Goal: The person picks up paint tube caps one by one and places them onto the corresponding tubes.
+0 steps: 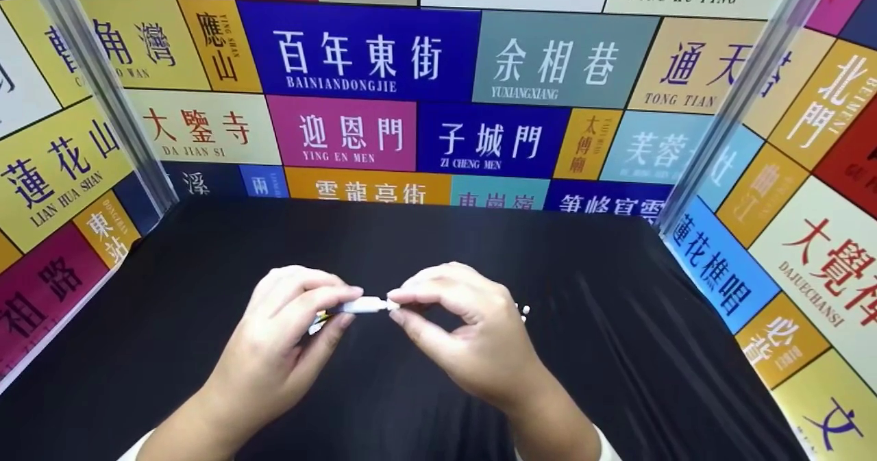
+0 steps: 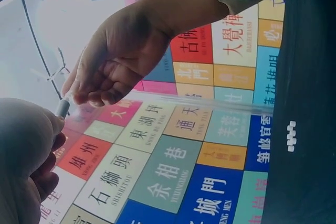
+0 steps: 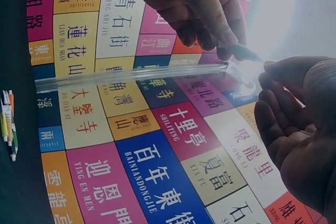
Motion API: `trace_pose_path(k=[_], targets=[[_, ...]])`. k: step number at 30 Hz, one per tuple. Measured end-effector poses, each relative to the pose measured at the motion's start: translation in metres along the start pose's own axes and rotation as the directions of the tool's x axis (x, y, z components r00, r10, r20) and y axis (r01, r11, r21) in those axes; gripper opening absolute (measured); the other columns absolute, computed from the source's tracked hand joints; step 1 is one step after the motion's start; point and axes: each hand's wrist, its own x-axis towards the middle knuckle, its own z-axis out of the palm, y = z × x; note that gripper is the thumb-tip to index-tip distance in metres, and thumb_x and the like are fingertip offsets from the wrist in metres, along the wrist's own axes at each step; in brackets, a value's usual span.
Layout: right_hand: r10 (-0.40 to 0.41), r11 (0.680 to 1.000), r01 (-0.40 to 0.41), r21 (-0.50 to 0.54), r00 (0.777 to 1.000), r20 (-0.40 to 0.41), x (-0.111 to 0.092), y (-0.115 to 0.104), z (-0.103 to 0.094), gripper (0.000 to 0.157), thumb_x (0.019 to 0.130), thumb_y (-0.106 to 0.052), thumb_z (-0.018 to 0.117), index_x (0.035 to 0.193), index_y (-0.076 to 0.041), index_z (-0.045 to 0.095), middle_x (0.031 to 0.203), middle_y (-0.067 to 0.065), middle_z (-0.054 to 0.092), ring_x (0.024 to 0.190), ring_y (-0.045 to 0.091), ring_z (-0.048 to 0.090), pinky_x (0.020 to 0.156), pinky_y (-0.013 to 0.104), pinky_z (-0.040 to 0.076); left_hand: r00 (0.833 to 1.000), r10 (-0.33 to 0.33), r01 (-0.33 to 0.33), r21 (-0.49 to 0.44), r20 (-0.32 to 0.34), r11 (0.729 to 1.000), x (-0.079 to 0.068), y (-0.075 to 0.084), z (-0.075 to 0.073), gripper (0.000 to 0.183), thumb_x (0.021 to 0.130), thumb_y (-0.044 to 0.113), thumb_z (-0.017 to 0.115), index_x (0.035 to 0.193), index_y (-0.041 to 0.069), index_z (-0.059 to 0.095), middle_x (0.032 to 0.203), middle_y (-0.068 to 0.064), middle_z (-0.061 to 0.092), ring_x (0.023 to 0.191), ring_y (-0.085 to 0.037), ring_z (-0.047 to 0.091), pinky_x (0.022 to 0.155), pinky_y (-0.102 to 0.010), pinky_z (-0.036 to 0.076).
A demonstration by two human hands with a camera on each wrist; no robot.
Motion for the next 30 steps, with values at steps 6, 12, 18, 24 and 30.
trace_pose_path(k=[6,12,18,24,30], targets=[[-0.029,0.999,0.030,-0.035,0.999,0.021,0.0019,-0.0028,0.0006,0.032,0.073,0.021,0.083,0.099,0.002,0.081,0.091,0.012,0.077,0.087,0.015,0.071,0.083,0.018,0.057,1.000,0.009,-0.009,0.006,0.006,1.000,0.0003,0.0033,-0.0010,0.026,0.101,0.022,0.076,0.126,0.015,0.075,0.116,0.001,0.072,0.111,-0.019,0.062,0.102,-0.032,0.050],[-0.028,0.997,0.030,-0.065,0.999,0.027,0.0011,-0.0042,0.0014,0.033,0.073,0.020,0.084,0.099,0.000,0.082,0.091,0.012,0.077,0.086,0.014,0.071,0.080,0.018,0.057,1.000,0.019,-0.019,0.013,0.002,1.000,0.0000,0.0042,-0.0015,0.025,0.101,0.022,0.076,0.125,0.015,0.075,0.115,0.001,0.072,0.110,-0.019,0.062,0.102,-0.031,0.050],[0.011,0.993,-0.007,-0.120,0.999,0.030,-0.0013,-0.0044,0.0006,0.032,0.073,0.015,0.087,0.099,-0.004,0.083,0.089,0.010,0.078,0.084,0.013,0.071,0.080,0.018,0.057,1.000,0.025,-0.025,0.011,-0.002,1.000,-0.0004,0.0049,-0.0016,0.024,0.101,0.021,0.075,0.125,0.014,0.075,0.115,0.000,0.072,0.110,-0.019,0.062,0.102,-0.032,0.051],[0.038,0.990,-0.035,-0.134,0.999,0.026,-0.0029,-0.0032,0.0000,0.025,0.077,0.009,0.089,0.097,-0.006,0.083,0.087,0.010,0.077,0.083,0.012,0.071,0.078,0.019,0.057,0.999,0.034,-0.034,0.008,-0.006,0.999,-0.0003,0.0053,-0.0001,0.023,0.101,0.020,0.075,0.124,0.014,0.075,0.115,0.000,0.072,0.109,-0.020,0.063,0.102,-0.033,0.050],[0.055,0.987,-0.051,-0.150,0.998,0.021,-0.0036,-0.0017,0.0004,0.023,0.079,0.006,0.089,0.095,-0.008,0.083,0.086,0.010,0.077,0.082,0.011,0.072,0.079,0.018,0.057,1.000,0.029,-0.029,0.011,0.001,1.000,-0.0014,0.0044,0.0014,0.023,0.101,0.021,0.075,0.123,0.014,0.075,0.115,0.001,0.072,0.110,-0.020,0.063,0.102,-0.032,0.051]])
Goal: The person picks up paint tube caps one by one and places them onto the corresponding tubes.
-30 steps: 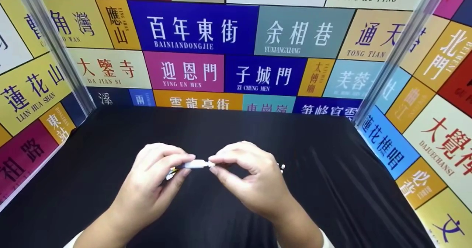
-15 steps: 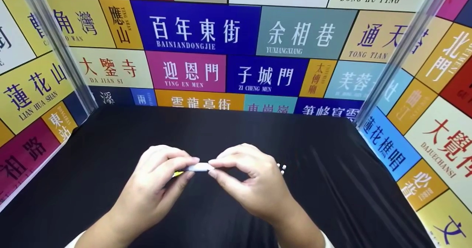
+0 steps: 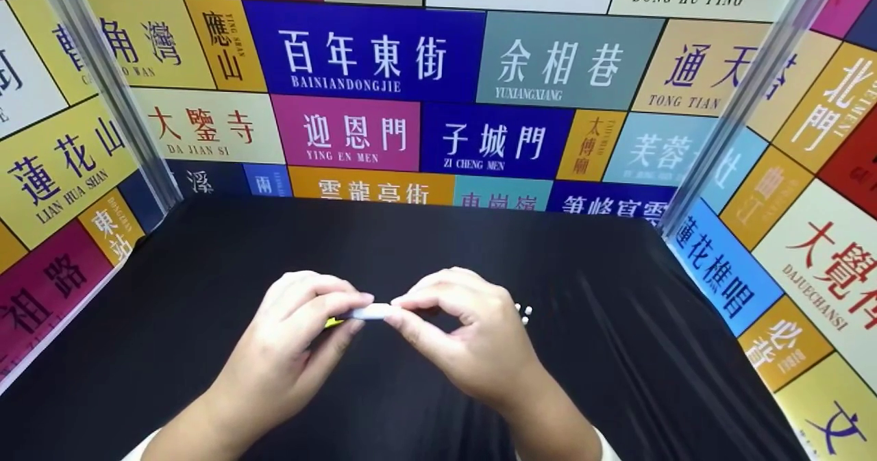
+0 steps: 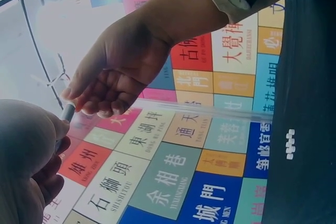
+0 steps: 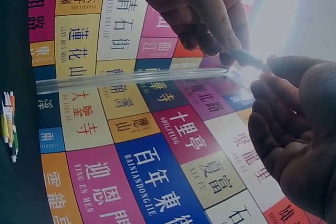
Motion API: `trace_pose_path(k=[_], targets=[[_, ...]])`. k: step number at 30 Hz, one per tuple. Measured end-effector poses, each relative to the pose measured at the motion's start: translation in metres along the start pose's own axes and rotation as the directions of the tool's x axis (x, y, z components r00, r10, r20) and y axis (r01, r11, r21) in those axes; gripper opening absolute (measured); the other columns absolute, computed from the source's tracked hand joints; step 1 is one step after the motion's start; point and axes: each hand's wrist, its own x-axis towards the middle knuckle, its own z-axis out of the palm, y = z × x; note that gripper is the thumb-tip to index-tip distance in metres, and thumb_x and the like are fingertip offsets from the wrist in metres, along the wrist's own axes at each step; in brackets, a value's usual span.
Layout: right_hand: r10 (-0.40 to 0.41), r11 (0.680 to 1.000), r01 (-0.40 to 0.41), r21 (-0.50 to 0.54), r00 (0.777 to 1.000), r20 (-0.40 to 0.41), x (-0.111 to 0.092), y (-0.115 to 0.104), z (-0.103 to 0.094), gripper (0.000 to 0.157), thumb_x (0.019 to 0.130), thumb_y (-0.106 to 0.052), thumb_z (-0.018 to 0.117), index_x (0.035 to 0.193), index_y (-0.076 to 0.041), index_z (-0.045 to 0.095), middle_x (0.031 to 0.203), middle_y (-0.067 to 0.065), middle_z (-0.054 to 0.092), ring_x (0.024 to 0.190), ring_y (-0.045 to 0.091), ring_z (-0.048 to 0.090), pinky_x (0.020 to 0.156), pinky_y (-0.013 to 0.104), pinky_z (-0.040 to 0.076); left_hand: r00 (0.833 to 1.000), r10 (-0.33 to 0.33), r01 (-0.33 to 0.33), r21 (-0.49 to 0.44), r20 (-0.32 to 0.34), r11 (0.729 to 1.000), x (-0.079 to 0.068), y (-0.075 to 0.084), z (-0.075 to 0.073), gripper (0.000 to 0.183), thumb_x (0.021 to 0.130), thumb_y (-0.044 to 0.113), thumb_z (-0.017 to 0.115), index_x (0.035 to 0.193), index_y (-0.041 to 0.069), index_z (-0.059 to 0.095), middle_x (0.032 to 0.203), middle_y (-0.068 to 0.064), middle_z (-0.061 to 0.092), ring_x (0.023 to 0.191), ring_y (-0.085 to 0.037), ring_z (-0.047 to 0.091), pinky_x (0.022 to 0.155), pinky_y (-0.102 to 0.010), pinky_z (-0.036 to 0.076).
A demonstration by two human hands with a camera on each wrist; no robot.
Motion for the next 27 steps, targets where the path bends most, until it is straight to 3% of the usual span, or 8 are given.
trace_pose_path(k=[13,18,23,27], targets=[[0.045,0.998,-0.045,-0.034,0.999,0.001,-0.0002,0.0004,0.0017,0.030,0.074,0.015,0.085,0.088,-0.012,0.082,0.083,0.003,0.076,0.078,0.011,0.069,0.074,0.020,0.056,0.999,-0.032,0.032,-0.012,0.039,0.999,-0.0012,-0.0006,0.0008,0.024,0.101,0.025,0.075,0.123,0.016,0.075,0.116,0.002,0.073,0.111,-0.018,0.064,0.101,-0.032,0.051],[0.046,0.999,-0.046,0.005,0.999,-0.012,-0.0004,0.0012,0.0003,0.028,0.080,0.013,0.081,0.103,-0.002,0.081,0.092,0.007,0.078,0.084,0.011,0.070,0.077,0.019,0.056,0.997,-0.062,0.064,-0.029,0.055,0.998,-0.0018,-0.0005,0.0009,0.025,0.101,0.025,0.075,0.125,0.017,0.075,0.118,0.002,0.072,0.113,-0.017,0.063,0.101,-0.032,0.051],[-0.037,0.980,0.042,0.194,0.999,-0.031,0.0026,-0.0002,-0.0002,0.033,0.080,0.019,0.074,0.112,0.013,0.074,0.102,0.016,0.076,0.095,0.018,0.070,0.090,0.022,0.058,0.995,-0.077,0.080,-0.047,0.055,0.996,-0.0018,-0.0006,0.0005,0.026,0.101,0.024,0.076,0.125,0.018,0.074,0.118,0.003,0.072,0.113,-0.017,0.063,0.101,-0.033,0.051],[-0.153,0.967,0.154,0.205,0.988,-0.022,0.0086,-0.0042,0.0022,0.024,0.080,0.018,0.077,0.102,0.011,0.077,0.100,0.018,0.074,0.097,0.022,0.069,0.093,0.024,0.057,0.997,-0.070,0.072,-0.049,0.038,0.996,-0.0015,-0.0014,0.0010,0.024,0.101,0.023,0.075,0.125,0.017,0.074,0.117,0.003,0.071,0.112,-0.017,0.063,0.100,-0.032,0.051]])
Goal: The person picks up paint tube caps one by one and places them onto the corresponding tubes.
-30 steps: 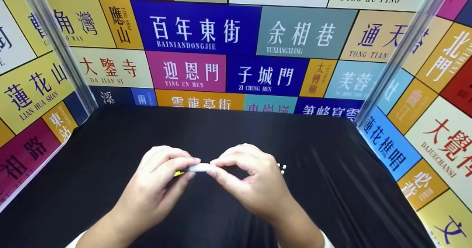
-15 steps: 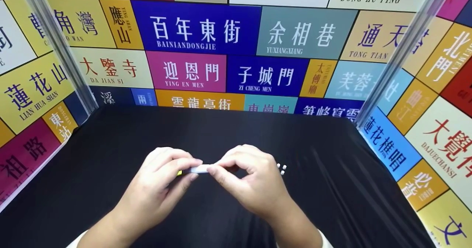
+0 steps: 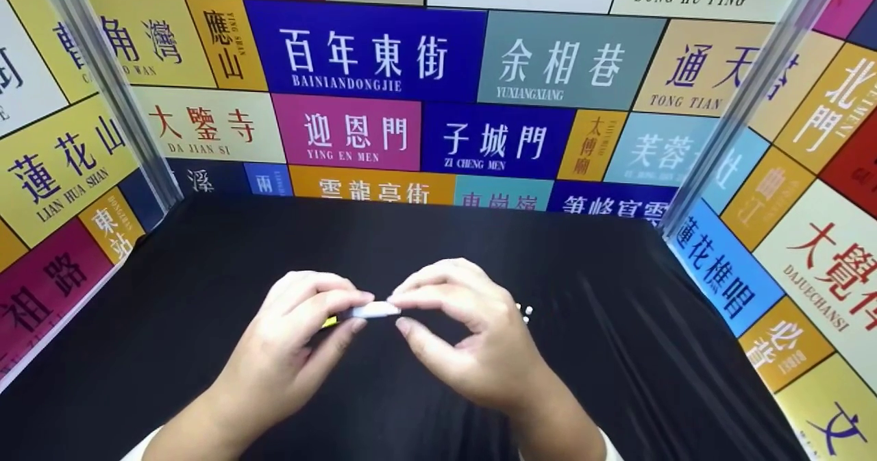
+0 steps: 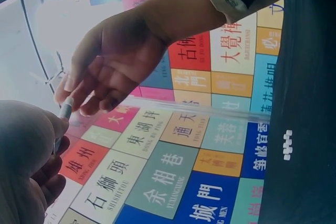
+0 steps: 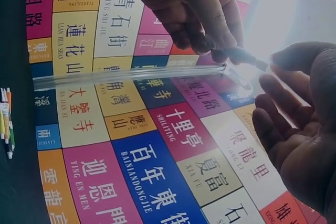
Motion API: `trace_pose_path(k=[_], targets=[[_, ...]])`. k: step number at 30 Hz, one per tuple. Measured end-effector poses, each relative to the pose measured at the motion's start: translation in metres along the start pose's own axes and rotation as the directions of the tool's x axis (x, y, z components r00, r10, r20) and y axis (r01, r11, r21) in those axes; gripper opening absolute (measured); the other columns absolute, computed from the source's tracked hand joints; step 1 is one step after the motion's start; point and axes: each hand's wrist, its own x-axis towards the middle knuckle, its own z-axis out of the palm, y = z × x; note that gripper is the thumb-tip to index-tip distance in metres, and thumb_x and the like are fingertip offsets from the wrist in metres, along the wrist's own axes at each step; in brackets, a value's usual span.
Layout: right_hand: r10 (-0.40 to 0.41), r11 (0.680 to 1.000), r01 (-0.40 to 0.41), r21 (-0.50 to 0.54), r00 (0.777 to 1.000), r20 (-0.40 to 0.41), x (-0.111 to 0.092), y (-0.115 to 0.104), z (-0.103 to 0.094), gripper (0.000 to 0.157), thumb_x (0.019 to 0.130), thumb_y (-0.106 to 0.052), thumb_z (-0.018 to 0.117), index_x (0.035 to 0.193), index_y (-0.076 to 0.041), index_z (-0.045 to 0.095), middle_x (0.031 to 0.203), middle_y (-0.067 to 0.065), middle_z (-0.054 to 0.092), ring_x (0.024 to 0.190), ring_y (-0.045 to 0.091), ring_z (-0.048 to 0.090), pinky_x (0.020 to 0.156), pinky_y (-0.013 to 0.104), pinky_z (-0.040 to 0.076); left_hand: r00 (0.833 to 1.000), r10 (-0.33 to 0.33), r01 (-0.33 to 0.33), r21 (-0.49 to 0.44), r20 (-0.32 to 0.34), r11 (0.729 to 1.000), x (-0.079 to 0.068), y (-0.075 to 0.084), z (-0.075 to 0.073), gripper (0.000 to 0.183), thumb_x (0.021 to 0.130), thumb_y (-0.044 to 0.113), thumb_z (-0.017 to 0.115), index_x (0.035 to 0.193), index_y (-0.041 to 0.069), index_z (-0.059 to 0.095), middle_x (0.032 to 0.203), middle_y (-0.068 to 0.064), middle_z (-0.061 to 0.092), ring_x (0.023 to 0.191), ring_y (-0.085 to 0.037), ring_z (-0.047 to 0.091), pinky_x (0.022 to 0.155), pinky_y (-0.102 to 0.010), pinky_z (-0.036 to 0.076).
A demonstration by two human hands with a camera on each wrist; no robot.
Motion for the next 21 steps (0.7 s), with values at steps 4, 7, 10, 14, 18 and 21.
trace_pose_path(k=[4,7,10,14,18,21], targets=[[-0.028,0.998,0.029,-0.051,0.999,0.018,0.0023,-0.0006,0.0012,0.016,0.083,0.014,0.080,0.098,0.007,0.079,0.096,0.016,0.074,0.092,0.021,0.068,0.089,0.022,0.056,1.000,0.003,-0.003,-0.004,-0.004,1.000,0.0002,-0.0007,0.0002,0.024,0.101,0.023,0.075,0.124,0.017,0.074,0.117,0.003,0.071,0.110,-0.016,0.063,0.099,-0.031,0.050],[-0.004,0.994,0.007,-0.106,1.000,0.021,0.0017,-0.0001,0.0003,0.017,0.083,0.013,0.081,0.097,0.004,0.080,0.094,0.014,0.074,0.090,0.019,0.068,0.087,0.020,0.055,1.000,0.005,-0.005,-0.004,-0.002,1.000,0.0002,-0.0009,0.0003,0.024,0.100,0.021,0.076,0.124,0.017,0.074,0.117,0.003,0.072,0.110,-0.016,0.063,0.099,-0.031,0.050],[0.028,0.988,-0.025,-0.154,0.999,0.019,-0.0004,0.0001,-0.0006,0.021,0.080,0.013,0.083,0.097,0.001,0.081,0.092,0.012,0.074,0.088,0.017,0.069,0.085,0.019,0.055,1.000,0.004,-0.004,-0.004,0.002,1.000,0.0000,-0.0009,0.0003,0.025,0.100,0.021,0.076,0.124,0.017,0.074,0.117,0.003,0.072,0.111,-0.016,0.063,0.099,-0.032,0.050],[0.066,0.978,-0.061,-0.201,0.998,0.017,-0.0033,0.0004,-0.0012,0.029,0.076,0.014,0.086,0.099,-0.003,0.082,0.091,0.010,0.075,0.087,0.015,0.070,0.085,0.018,0.056,1.000,0.003,-0.003,-0.006,0.006,1.000,-0.0003,-0.0006,0.0003,0.025,0.100,0.022,0.076,0.125,0.017,0.074,0.117,0.003,0.071,0.111,-0.016,0.063,0.100,-0.032,0.050],[0.087,0.972,-0.082,-0.222,0.996,0.013,-0.0047,0.0009,-0.0017,0.031,0.074,0.013,0.087,0.099,-0.005,0.083,0.090,0.009,0.076,0.087,0.015,0.070,0.085,0.017,0.056,1.000,0.003,-0.003,-0.009,0.005,1.000,-0.0003,-0.0003,0.0003,0.025,0.101,0.022,0.075,0.125,0.017,0.074,0.117,0.003,0.072,0.111,-0.016,0.063,0.099,-0.032,0.051],[0.091,0.971,-0.086,-0.225,0.996,0.011,-0.0054,0.0011,-0.0019,0.029,0.074,0.012,0.088,0.098,-0.005,0.083,0.089,0.009,0.075,0.085,0.014,0.070,0.083,0.017,0.056,1.000,0.007,-0.007,-0.010,0.005,1.000,0.0000,-0.0001,0.0006,0.024,0.101,0.023,0.075,0.125,0.017,0.074,0.117,0.003,0.072,0.111,-0.016,0.063,0.099,-0.032,0.051]])
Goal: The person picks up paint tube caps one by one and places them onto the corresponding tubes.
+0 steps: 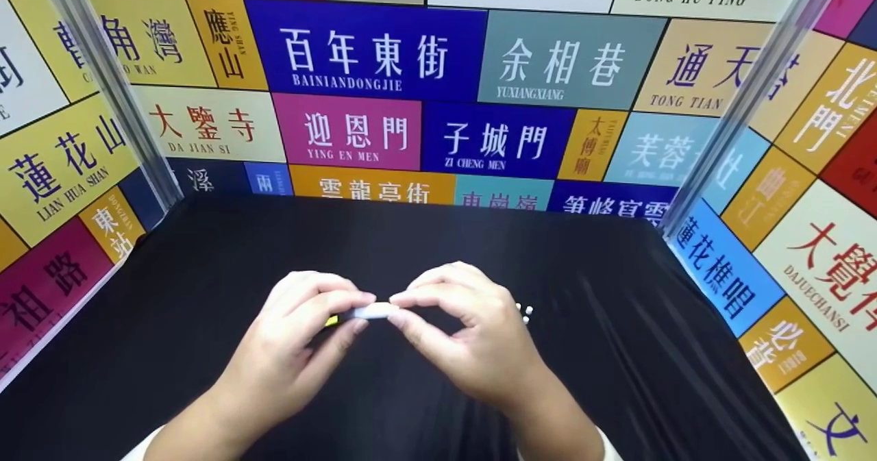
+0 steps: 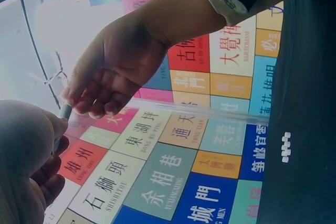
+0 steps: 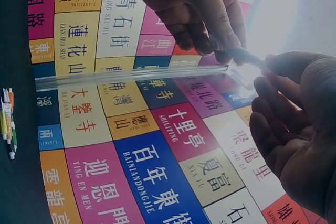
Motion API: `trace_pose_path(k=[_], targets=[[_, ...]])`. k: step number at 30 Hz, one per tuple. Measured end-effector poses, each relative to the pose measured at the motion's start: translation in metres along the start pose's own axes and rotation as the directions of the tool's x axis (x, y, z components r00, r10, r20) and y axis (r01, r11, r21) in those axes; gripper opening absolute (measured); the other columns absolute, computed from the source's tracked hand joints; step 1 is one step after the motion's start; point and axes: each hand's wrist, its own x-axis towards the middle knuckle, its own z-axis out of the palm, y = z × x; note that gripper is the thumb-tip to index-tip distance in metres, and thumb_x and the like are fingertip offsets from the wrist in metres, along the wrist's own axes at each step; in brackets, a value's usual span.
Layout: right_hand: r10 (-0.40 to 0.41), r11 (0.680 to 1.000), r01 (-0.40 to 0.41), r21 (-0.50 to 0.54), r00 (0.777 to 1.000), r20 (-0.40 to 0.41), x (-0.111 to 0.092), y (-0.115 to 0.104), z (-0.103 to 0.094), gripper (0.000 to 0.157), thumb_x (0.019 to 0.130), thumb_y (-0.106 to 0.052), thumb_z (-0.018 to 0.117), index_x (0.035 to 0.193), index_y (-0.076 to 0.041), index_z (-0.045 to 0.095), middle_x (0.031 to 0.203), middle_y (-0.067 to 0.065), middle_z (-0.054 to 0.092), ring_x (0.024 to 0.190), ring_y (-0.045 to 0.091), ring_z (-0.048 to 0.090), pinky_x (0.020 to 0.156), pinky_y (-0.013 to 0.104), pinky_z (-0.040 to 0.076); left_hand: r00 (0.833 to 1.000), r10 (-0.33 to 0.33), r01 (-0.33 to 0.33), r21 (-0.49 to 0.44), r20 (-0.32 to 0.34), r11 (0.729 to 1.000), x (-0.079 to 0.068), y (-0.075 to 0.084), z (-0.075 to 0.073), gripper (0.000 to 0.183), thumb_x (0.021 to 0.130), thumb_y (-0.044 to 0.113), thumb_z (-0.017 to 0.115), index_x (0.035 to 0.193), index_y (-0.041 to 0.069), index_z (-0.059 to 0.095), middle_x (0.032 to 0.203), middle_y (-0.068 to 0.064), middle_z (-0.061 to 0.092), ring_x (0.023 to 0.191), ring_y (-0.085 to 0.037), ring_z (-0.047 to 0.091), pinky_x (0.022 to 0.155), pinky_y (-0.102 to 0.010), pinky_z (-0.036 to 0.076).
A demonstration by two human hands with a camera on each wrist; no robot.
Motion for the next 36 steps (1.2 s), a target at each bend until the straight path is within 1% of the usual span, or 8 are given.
trace_pose_path(k=[7,10,13,16,21,25,30,36], targets=[[0.024,1.000,-0.024,-0.014,1.000,0.014,-0.0009,0.0013,-0.0013,0.030,0.074,0.013,0.087,0.096,-0.007,0.082,0.088,0.006,0.075,0.084,0.014,0.069,0.081,0.018,0.056,1.000,0.015,-0.015,0.004,-0.012,1.000,0.0006,0.0006,0.0008,0.026,0.099,0.021,0.077,0.124,0.017,0.074,0.116,0.003,0.072,0.112,-0.017,0.063,0.100,-0.032,0.050],[0.039,0.999,-0.038,-0.022,0.999,0.025,-0.0018,0.0016,-0.0025,0.030,0.076,0.011,0.085,0.101,-0.006,0.081,0.092,0.007,0.075,0.086,0.014,0.068,0.081,0.019,0.055,1.000,0.009,-0.009,0.007,-0.009,1.000,0.0005,0.0008,0.0009,0.026,0.100,0.021,0.077,0.125,0.017,0.074,0.117,0.002,0.072,0.113,-0.017,0.063,0.101,-0.032,0.050],[0.031,0.999,-0.031,-0.012,0.999,0.026,-0.0017,0.0011,-0.0032,0.031,0.078,0.006,0.085,0.107,-0.002,0.080,0.098,0.010,0.076,0.092,0.015,0.068,0.082,0.020,0.055,1.000,-0.002,0.002,0.007,-0.005,1.000,0.0003,0.0008,0.0004,0.025,0.101,0.023,0.076,0.125,0.017,0.074,0.117,0.003,0.072,0.113,-0.017,0.062,0.101,-0.032,0.050],[-0.015,1.000,0.015,0.018,1.000,0.019,0.0001,0.0000,-0.0029,0.031,0.081,0.002,0.086,0.110,0.003,0.078,0.102,0.012,0.075,0.098,0.017,0.068,0.086,0.021,0.054,1.000,-0.006,0.006,0.008,-0.005,1.000,0.0004,0.0007,0.0003,0.025,0.101,0.024,0.075,0.125,0.017,0.074,0.117,0.003,0.072,0.113,-0.017,0.062,0.100,-0.032,0.050],[-0.122,0.987,0.118,0.106,0.992,0.028,0.0054,-0.0013,0.0007,0.020,0.087,0.003,0.084,0.105,0.006,0.078,0.101,0.017,0.071,0.100,0.022,0.066,0.098,0.022,0.053,1.000,0.007,-0.007,0.012,-0.013,1.000,0.0010,-0.0001,0.0009,0.023,0.101,0.022,0.075,0.124,0.017,0.074,0.116,0.003,0.071,0.112,-0.017,0.062,0.100,-0.032,0.050],[-0.148,0.983,0.143,0.113,0.988,0.037,0.0064,-0.0009,0.0023,0.014,0.090,0.002,0.081,0.104,0.003,0.080,0.098,0.017,0.069,0.099,0.024,0.064,0.098,0.023,0.052,1.000,0.017,-0.016,0.013,-0.022,1.000,0.0011,-0.0004,0.0015,0.022,0.101,0.021,0.075,0.123,0.016,0.074,0.115,0.002,0.071,0.111,-0.017,0.063,0.099,-0.032,0.050],[-0.124,0.988,0.121,0.093,0.992,0.025,0.0042,0.0023,0.0017,0.014,0.088,0.004,0.082,0.103,0.003,0.080,0.094,0.015,0.070,0.096,0.022,0.064,0.095,0.023,0.053,0.999,0.023,-0.022,0.012,-0.025,1.000,0.0007,-0.0005,0.0018,0.023,0.101,0.021,0.075,0.123,0.016,0.074,0.115,0.002,0.072,0.111,-0.017,0.063,0.099,-0.032,0.050],[-0.044,0.999,0.044,0.010,0.999,0.032,-0.0004,0.0061,-0.0012,0.023,0.081,0.005,0.088,0.102,-0.002,0.081,0.093,0.010,0.073,0.093,0.017,0.067,0.090,0.019,0.054,1.000,0.014,-0.014,0.004,-0.014,1.000,0.0004,-0.0012,0.0020,0.024,0.101,0.022,0.076,0.124,0.016,0.074,0.116,0.003,0.072,0.111,-0.017,0.063,0.099,-0.031,0.050]])
